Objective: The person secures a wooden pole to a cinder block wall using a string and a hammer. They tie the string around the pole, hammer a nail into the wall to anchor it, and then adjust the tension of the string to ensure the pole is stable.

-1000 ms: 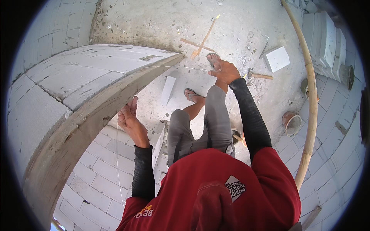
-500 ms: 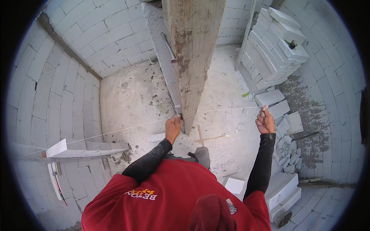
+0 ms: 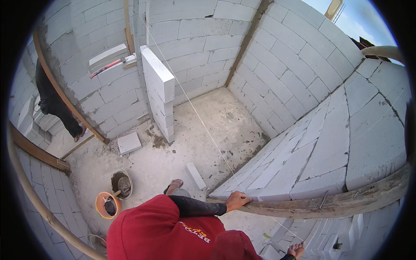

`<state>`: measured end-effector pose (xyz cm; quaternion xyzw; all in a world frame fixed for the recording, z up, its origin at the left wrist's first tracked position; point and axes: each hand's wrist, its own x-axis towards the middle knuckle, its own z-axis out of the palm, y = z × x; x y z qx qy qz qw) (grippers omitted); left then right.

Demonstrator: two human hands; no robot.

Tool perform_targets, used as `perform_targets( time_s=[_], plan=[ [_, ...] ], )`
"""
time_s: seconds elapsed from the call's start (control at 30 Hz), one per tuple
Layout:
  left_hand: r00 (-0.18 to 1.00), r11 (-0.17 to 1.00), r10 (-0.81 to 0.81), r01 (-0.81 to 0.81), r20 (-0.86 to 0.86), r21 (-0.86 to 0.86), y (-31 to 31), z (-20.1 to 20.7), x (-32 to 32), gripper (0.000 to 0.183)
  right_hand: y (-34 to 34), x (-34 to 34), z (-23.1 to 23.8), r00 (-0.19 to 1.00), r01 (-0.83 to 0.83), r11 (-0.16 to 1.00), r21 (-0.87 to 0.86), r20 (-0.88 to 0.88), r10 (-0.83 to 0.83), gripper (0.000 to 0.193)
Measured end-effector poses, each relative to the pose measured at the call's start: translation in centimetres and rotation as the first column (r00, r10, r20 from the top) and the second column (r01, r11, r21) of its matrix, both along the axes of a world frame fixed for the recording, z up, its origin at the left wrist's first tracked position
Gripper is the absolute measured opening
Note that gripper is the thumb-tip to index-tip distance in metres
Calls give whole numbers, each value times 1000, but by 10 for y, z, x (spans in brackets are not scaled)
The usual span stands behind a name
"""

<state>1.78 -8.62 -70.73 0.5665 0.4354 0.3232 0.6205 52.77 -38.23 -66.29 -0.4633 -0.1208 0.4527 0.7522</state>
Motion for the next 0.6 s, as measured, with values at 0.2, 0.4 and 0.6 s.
perform_targets(
  time_s=[0.2, 0.4, 0.6],
  plan=[
    [992, 1000, 25, -26, 123, 9, 19, 100, -27, 39, -13, 14, 46, 914, 402, 915, -20, -45, -403, 27],
    [940, 994, -105, 90, 324, 60, 12, 159, -27, 37, -83, 10, 141, 985, -149, 950, 273, 123, 119, 39],
    [926, 996, -69, 40, 372, 85, 9, 184, -30, 41, -46, -82, 208, 831, 461, 883, -92, 393, -393, 49]
  ],
)
